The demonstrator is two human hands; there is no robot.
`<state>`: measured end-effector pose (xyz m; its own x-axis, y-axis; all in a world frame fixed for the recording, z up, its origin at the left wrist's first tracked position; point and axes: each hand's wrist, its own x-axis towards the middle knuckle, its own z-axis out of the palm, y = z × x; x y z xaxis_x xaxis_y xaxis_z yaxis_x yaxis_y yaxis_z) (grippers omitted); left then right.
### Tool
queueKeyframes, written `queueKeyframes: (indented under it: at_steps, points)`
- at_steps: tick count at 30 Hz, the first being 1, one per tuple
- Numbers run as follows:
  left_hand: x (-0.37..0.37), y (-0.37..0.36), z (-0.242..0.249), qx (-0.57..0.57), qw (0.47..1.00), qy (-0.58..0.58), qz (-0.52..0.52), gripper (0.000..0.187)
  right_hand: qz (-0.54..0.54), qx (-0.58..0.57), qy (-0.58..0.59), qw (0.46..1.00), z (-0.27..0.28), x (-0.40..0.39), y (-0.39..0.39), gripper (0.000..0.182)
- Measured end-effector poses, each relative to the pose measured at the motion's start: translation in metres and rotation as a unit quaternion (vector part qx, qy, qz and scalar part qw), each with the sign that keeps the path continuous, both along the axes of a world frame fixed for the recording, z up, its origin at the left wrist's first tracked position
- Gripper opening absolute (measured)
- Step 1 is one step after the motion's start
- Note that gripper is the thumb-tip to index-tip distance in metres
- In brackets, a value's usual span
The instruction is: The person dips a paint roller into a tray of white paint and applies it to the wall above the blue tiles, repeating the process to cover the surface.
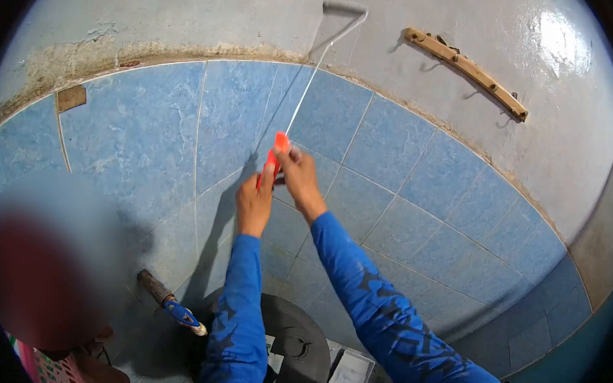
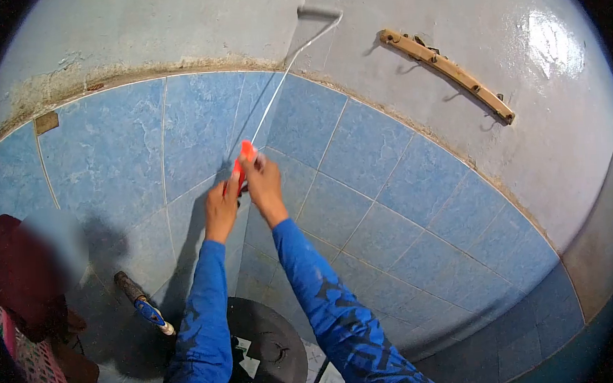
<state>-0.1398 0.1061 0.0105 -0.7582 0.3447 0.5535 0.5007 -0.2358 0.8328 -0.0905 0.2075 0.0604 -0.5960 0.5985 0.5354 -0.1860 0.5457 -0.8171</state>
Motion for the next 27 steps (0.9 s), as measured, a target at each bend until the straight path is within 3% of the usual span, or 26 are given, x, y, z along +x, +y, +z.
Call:
queueKeyframes:
  at_steps: [2,4,7,12,14,18,27]
  points:
    - [-0.004,0.013,0.030,0.014,1.000,0.002,-0.003,0.060,-0.008,0.012,0.004,1.000,0.033,-0.004,0.007,0.030]
    - [-0.005,0.020,0.051,0.014,1.000,-0.016,-0.015,0.059,-0.013,-0.052,0.026,0.998,0.061,-0.001,0.001,0.037]
    - [0.007,0.015,0.062,0.035,0.999,0.006,0.015,0.057,-0.021,0.000,0.034,0.999,0.072,0.008,-0.007,0.038]
    - [0.039,-0.007,-0.016,0.041,0.999,0.007,0.024,0.047,-0.065,0.073,0.003,0.995,0.000,0.045,-0.033,0.036]
    - [0.054,-0.014,-0.063,0.051,0.999,-0.012,0.004,0.044,-0.067,0.054,-0.007,0.996,-0.046,0.060,-0.043,0.030]
    - [0.082,-0.039,-0.110,0.016,0.999,-0.041,-0.015,0.044,-0.050,-0.011,-0.024,0.998,-0.095,0.090,-0.065,0.026]
    - [0.097,-0.031,-0.137,-0.016,0.997,-0.077,-0.026,0.046,-0.071,-0.041,-0.061,0.995,-0.117,0.102,-0.060,0.028]
